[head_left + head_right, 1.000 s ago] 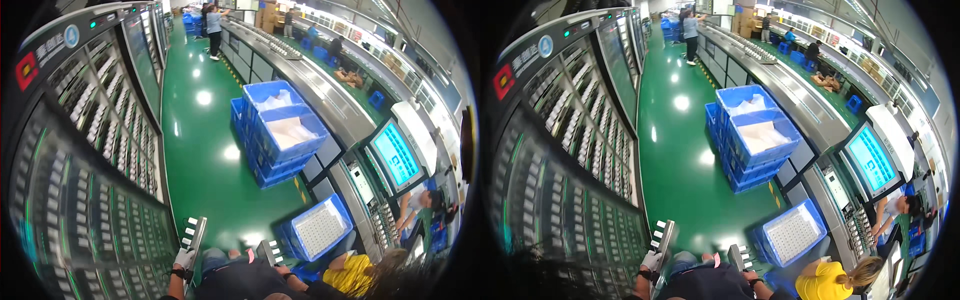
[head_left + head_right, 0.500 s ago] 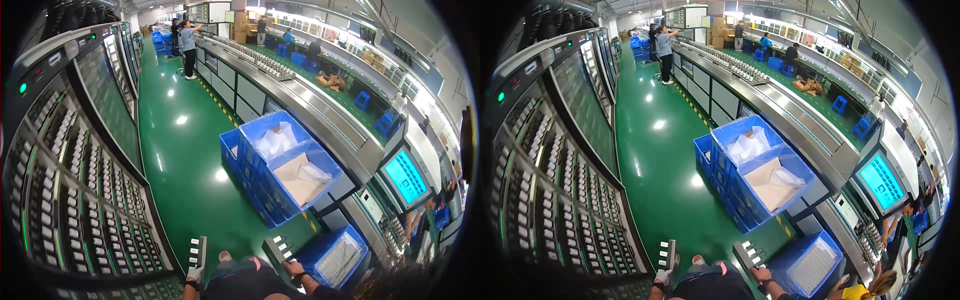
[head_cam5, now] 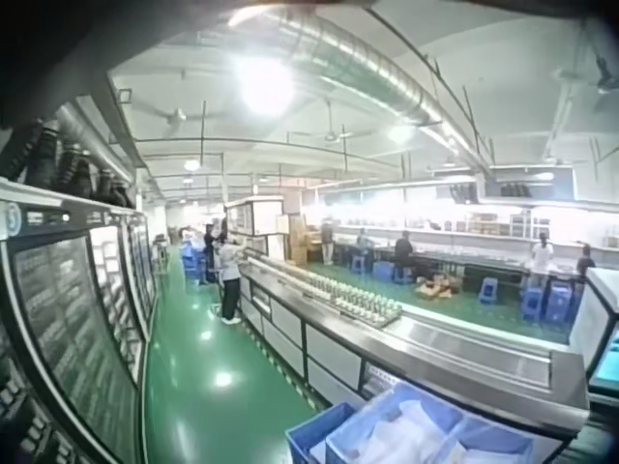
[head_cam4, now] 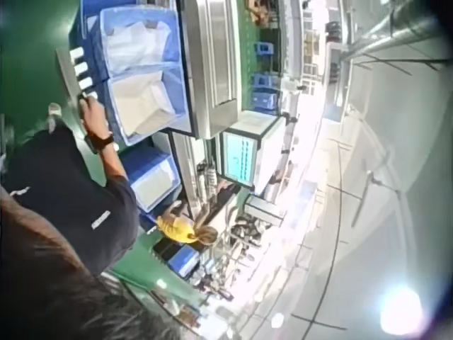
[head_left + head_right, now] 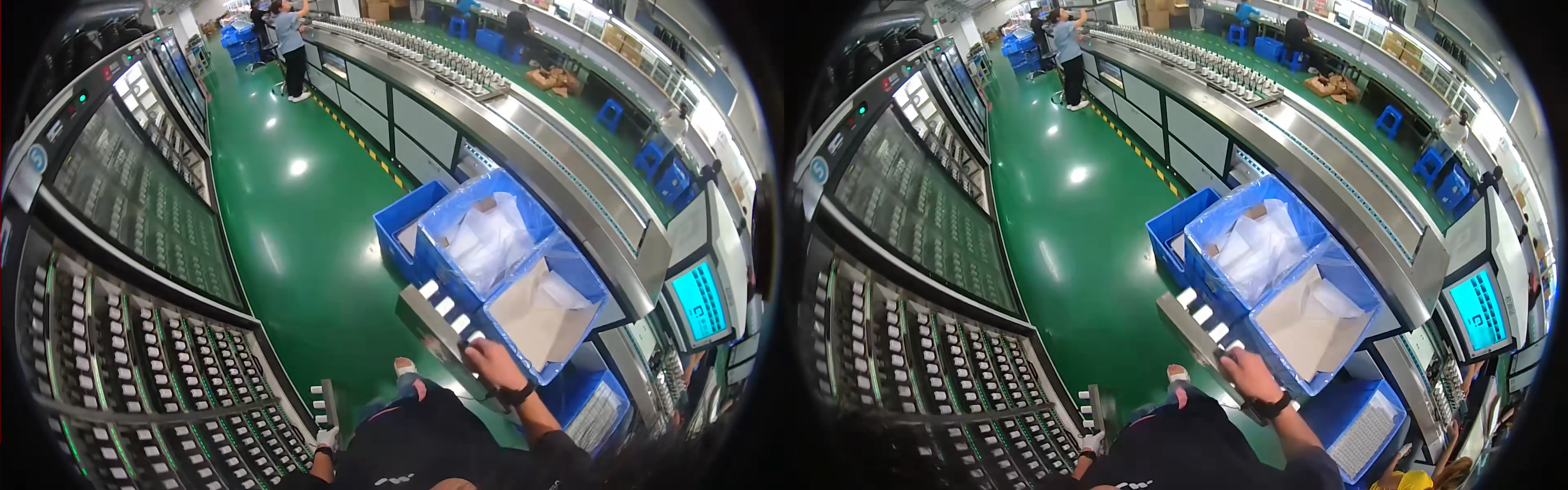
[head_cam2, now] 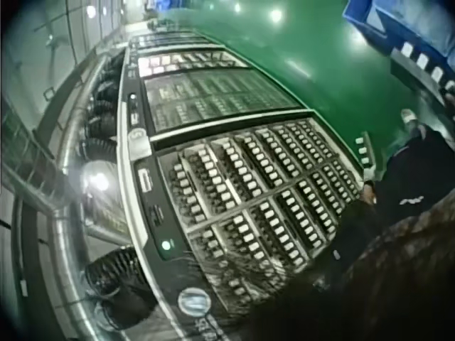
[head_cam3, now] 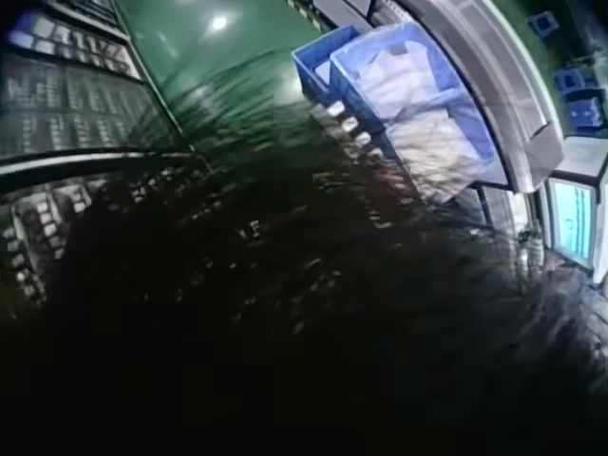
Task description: Retrieving trays of electronic components from storage racks and placing them onto a conveyor belt for processing.
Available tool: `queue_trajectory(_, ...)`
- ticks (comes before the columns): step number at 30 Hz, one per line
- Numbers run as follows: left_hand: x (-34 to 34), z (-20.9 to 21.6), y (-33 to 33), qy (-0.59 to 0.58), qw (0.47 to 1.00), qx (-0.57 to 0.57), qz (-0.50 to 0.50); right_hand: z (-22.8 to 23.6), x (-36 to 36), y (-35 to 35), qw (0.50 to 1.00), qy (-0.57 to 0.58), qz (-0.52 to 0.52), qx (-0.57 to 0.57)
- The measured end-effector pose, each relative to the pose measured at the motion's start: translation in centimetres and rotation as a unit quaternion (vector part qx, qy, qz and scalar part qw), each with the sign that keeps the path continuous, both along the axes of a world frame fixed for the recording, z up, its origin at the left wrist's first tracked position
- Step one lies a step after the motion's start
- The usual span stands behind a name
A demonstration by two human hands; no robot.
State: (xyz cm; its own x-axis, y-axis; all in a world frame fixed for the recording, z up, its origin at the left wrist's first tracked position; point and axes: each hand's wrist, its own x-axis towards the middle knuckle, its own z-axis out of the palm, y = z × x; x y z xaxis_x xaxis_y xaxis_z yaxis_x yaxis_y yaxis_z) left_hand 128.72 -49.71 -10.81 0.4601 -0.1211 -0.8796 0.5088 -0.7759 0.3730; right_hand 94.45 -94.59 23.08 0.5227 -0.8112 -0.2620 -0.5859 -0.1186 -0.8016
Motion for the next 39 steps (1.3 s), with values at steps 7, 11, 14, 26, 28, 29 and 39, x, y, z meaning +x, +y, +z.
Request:
queue_trajectory(7, 11.5, -0.8, -7.9, -0.02, 0.998, -0.053, 0.011, 10.5, 10.5, -14.9, 0.99, -0.059, -0.123, 0.033)
queue_trajectory(11, 18.7, -3.6, -13.9, 0.001, 0.984, -0.106, 0.143, 12.9, 15.8, -20.9, 0.981, -0.025, -0.193, -0.016)
queue_trajectory(14, 26.3, -3.9, -18.6, -0.054, 0.998, -0.011, 0.02, 11.7, 20.2, -25.4, 0.968, -0.001, -0.249, -0.002)
queue_trajectory(26, 50.4, -5.6, -44.8, -0.191, 0.955, 0.057, -0.22, 3.9, 25.9, -37.0, 0.885, 0.187, -0.388, -0.178)
queue_trajectory(28, 54.1, -4.8, -51.0, -0.228, 0.923, 0.087, -0.298, 3.6, 26.4, -37.2, 0.873, 0.173, -0.43, -0.153)
queue_trajectory(29, 55.7, -3.8, -53.5, -0.243, 0.909, 0.082, -0.329, 3.5, 26.9, -37.3, 0.86, 0.189, -0.445, -0.164)
queue_trajectory(39, 65.2, -1.1, -89.2, -0.222, 0.786, -0.054, -0.575, 6.4, 31.2, -39.0, 0.765, 0.256, -0.573, -0.145)
